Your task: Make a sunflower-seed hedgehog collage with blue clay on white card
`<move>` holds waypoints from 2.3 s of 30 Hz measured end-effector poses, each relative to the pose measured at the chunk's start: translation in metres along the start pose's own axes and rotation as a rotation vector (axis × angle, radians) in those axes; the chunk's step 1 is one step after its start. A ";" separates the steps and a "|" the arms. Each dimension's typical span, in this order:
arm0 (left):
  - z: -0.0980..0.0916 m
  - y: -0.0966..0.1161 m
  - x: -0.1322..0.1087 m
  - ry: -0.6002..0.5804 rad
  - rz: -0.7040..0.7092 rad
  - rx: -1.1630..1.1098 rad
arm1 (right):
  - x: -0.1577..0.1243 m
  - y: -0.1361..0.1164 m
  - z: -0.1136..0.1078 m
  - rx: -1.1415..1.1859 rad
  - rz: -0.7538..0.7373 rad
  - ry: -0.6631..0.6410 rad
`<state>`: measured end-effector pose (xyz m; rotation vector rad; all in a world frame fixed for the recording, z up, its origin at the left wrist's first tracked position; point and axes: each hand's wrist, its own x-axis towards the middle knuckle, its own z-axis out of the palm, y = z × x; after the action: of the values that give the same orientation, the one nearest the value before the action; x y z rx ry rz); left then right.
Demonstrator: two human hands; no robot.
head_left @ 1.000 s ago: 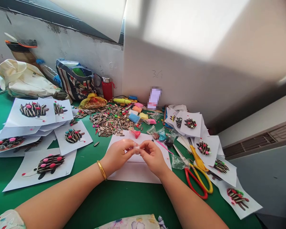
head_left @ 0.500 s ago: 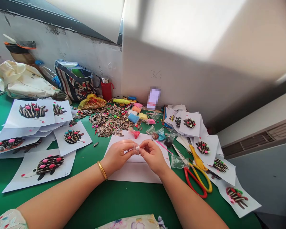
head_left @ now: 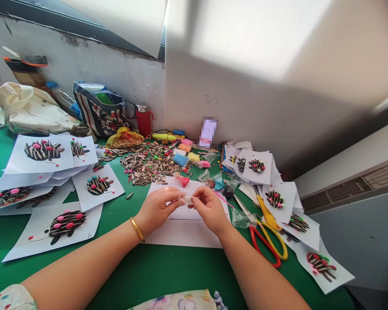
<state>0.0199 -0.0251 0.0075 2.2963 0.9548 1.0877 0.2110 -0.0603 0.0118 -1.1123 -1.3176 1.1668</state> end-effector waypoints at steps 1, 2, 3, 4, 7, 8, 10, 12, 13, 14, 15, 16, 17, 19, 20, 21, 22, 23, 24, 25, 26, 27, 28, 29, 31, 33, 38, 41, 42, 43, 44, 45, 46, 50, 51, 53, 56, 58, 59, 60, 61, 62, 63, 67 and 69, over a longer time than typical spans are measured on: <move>0.000 0.001 0.001 -0.028 -0.005 0.003 | 0.000 0.000 0.001 0.006 -0.006 -0.016; 0.000 0.001 0.001 -0.056 -0.007 0.008 | -0.001 0.001 0.002 -0.002 -0.016 -0.035; 0.000 0.003 0.002 -0.083 -0.006 0.014 | -0.001 0.001 0.003 -0.022 -0.025 -0.054; 0.000 0.004 0.002 -0.104 -0.005 0.020 | -0.002 0.002 0.004 -0.047 -0.035 -0.069; 0.000 0.006 0.002 -0.097 -0.017 0.028 | -0.004 0.003 0.004 -0.100 -0.043 -0.079; 0.000 0.006 0.002 -0.076 -0.026 0.017 | -0.004 0.003 0.004 -0.103 -0.042 -0.069; 0.001 0.005 0.001 -0.016 -0.060 -0.025 | -0.003 0.003 0.002 -0.094 -0.038 -0.023; 0.002 0.004 0.001 0.036 -0.109 -0.083 | -0.001 0.002 0.001 -0.069 -0.026 0.028; 0.002 0.003 0.002 0.049 -0.135 -0.117 | 0.000 0.001 0.000 -0.052 -0.015 0.048; 0.002 0.003 0.002 0.055 -0.157 -0.155 | 0.001 0.000 0.000 -0.034 -0.003 0.061; 0.002 0.002 0.003 0.057 -0.173 -0.194 | 0.001 -0.001 0.000 -0.018 0.010 0.067; 0.002 0.001 0.004 0.056 -0.183 -0.232 | 0.002 -0.002 -0.001 -0.003 0.021 0.069; 0.002 0.000 0.005 0.056 -0.188 -0.265 | 0.002 -0.002 -0.001 0.007 0.030 0.071; 0.002 -0.001 0.006 0.058 -0.196 -0.308 | 0.002 -0.002 -0.001 0.020 0.040 0.071; 0.002 -0.002 0.006 0.060 -0.202 -0.317 | 0.003 -0.001 -0.001 0.023 0.042 0.074; 0.003 -0.002 0.006 0.055 -0.210 -0.318 | 0.003 -0.001 -0.002 0.024 0.042 0.078; 0.003 -0.003 0.006 0.043 -0.216 -0.312 | 0.004 0.000 -0.002 0.024 0.042 0.081; 0.003 -0.003 0.006 0.024 -0.222 -0.305 | 0.005 0.001 -0.003 0.025 0.040 0.087; 0.003 -0.003 0.006 0.002 -0.231 -0.299 | 0.006 0.002 -0.004 0.025 0.039 0.096; 0.002 -0.003 0.006 -0.019 -0.242 -0.297 | 0.007 0.002 -0.006 0.024 0.039 0.106; 0.002 -0.003 0.007 -0.032 -0.256 -0.299 | 0.008 0.003 -0.007 0.025 0.038 0.120; 0.001 -0.003 0.007 -0.033 -0.272 -0.305 | 0.009 0.003 -0.009 0.027 0.038 0.138; 0.000 -0.004 0.008 -0.022 -0.286 -0.312 | 0.010 0.004 -0.011 0.032 0.037 0.158; 0.000 -0.004 0.009 -0.006 -0.296 -0.319 | 0.011 0.004 -0.012 0.040 0.038 0.177; -0.002 -0.006 0.011 0.036 -0.296 -0.334 | 0.013 0.006 -0.015 0.056 0.044 0.204; -0.003 -0.008 0.012 0.076 -0.306 -0.355 | 0.014 0.007 -0.018 0.063 0.052 0.217; -0.004 -0.007 0.013 0.128 -0.469 -0.488 | 0.016 0.011 -0.021 0.057 0.050 0.231; -0.006 -0.001 0.014 0.107 -0.559 -0.553 | 0.018 0.013 -0.023 0.041 0.026 0.258; -0.007 0.001 0.014 0.094 -0.585 -0.572 | 0.019 0.014 -0.024 0.025 0.014 0.264; -0.008 0.002 0.014 0.080 -0.608 -0.594 | 0.020 0.016 -0.026 0.004 -0.001 0.268; -0.007 0.004 0.015 0.067 -0.627 -0.622 | 0.022 0.018 -0.028 -0.020 -0.016 0.268; -0.007 0.004 0.015 0.058 -0.642 -0.657 | 0.023 0.020 -0.029 -0.050 -0.028 0.265; -0.006 0.005 0.016 0.053 -0.658 -0.702 | 0.024 0.022 -0.031 -0.093 -0.038 0.259; -0.003 0.006 0.016 0.050 -0.730 -0.891 | 0.025 0.028 -0.037 -0.387 -0.102 0.191; -0.003 0.007 0.016 0.049 -0.752 -0.919 | 0.025 0.028 -0.037 -0.469 -0.128 0.166; -0.004 0.008 0.016 0.038 -0.788 -0.958 | 0.023 0.026 -0.037 -0.601 -0.182 0.132; -0.006 0.007 0.015 0.017 -0.801 -1.006 | 0.021 0.021 -0.035 -0.718 -0.262 0.151; -0.007 0.006 0.015 0.001 -0.794 -1.046 | 0.018 0.016 -0.032 -0.738 -0.309 0.175; -0.006 0.006 0.015 -0.007 -0.794 -1.062 | 0.017 0.014 -0.030 -0.735 -0.328 0.178; -0.006 0.006 0.014 -0.017 -0.795 -1.068 | 0.016 0.013 -0.029 -0.728 -0.347 0.175; -0.006 0.006 0.014 -0.031 -0.796 -1.063 | 0.015 0.011 -0.027 -0.720 -0.365 0.170; -0.006 0.006 0.014 -0.045 -0.798 -1.047 | 0.014 0.009 -0.025 -0.714 -0.383 0.161; -0.006 0.007 0.014 -0.059 -0.797 -1.024 | 0.012 0.008 -0.023 -0.711 -0.400 0.151; -0.006 0.008 0.014 -0.128 -0.754 -0.947 | 0.007 0.004 -0.017 -0.707 -0.439 0.106; -0.007 0.007 0.014 -0.137 -0.731 -0.919 | 0.006 0.003 -0.015 -0.701 -0.446 0.090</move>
<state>0.0236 -0.0190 0.0224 1.1207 0.8650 0.7769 0.2256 -0.0531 0.0100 -1.2361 -1.8466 0.3157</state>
